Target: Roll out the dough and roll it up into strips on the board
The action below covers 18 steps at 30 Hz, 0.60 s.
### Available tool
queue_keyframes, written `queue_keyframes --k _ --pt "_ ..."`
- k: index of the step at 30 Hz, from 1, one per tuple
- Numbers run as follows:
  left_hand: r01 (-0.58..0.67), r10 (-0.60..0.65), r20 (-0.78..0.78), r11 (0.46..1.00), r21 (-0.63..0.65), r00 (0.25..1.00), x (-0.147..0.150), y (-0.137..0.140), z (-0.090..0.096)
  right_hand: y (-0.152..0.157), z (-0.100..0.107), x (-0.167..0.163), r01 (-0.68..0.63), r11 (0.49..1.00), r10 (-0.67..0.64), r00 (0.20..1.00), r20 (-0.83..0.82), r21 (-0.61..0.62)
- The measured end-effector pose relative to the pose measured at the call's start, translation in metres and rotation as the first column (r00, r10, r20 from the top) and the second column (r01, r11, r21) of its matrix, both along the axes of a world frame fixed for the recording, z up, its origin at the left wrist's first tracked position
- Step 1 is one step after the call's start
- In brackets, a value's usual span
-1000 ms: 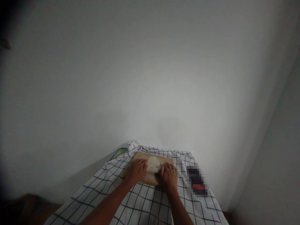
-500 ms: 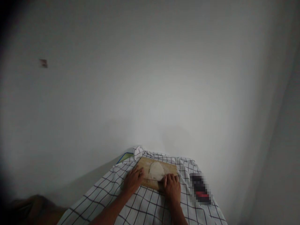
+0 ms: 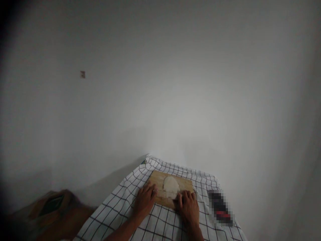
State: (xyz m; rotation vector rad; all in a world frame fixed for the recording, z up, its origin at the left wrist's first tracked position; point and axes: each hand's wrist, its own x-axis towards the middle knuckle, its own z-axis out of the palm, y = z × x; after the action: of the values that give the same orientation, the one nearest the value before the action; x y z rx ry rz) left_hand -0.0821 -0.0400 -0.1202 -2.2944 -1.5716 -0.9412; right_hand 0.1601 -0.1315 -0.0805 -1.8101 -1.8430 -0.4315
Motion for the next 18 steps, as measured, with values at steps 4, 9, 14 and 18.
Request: queue_keyframes --k 4,9,14,18 --pt "-0.078 0.084 0.102 0.995 -0.063 0.991 -0.003 -0.025 0.0 -0.003 -0.014 0.002 -0.004 1.0 0.004 0.999 -0.04 0.018" --pt "-0.043 0.055 0.113 0.994 -0.1 0.992 -0.01 -0.042 0.0 -0.007 -0.027 0.004 -0.025 1.0 0.026 0.998 -0.051 0.018" --pt "-0.004 0.024 0.144 0.991 -0.137 0.989 -0.014 -0.049 0.007 -0.01 -0.028 0.002 -0.006 1.0 0.006 0.996 -0.084 0.001" --pt "0.021 -0.002 0.147 0.991 -0.132 0.989 -0.023 -0.056 0.01 -0.014 -0.024 0.0 0.014 1.0 -0.015 0.994 -0.105 -0.012"
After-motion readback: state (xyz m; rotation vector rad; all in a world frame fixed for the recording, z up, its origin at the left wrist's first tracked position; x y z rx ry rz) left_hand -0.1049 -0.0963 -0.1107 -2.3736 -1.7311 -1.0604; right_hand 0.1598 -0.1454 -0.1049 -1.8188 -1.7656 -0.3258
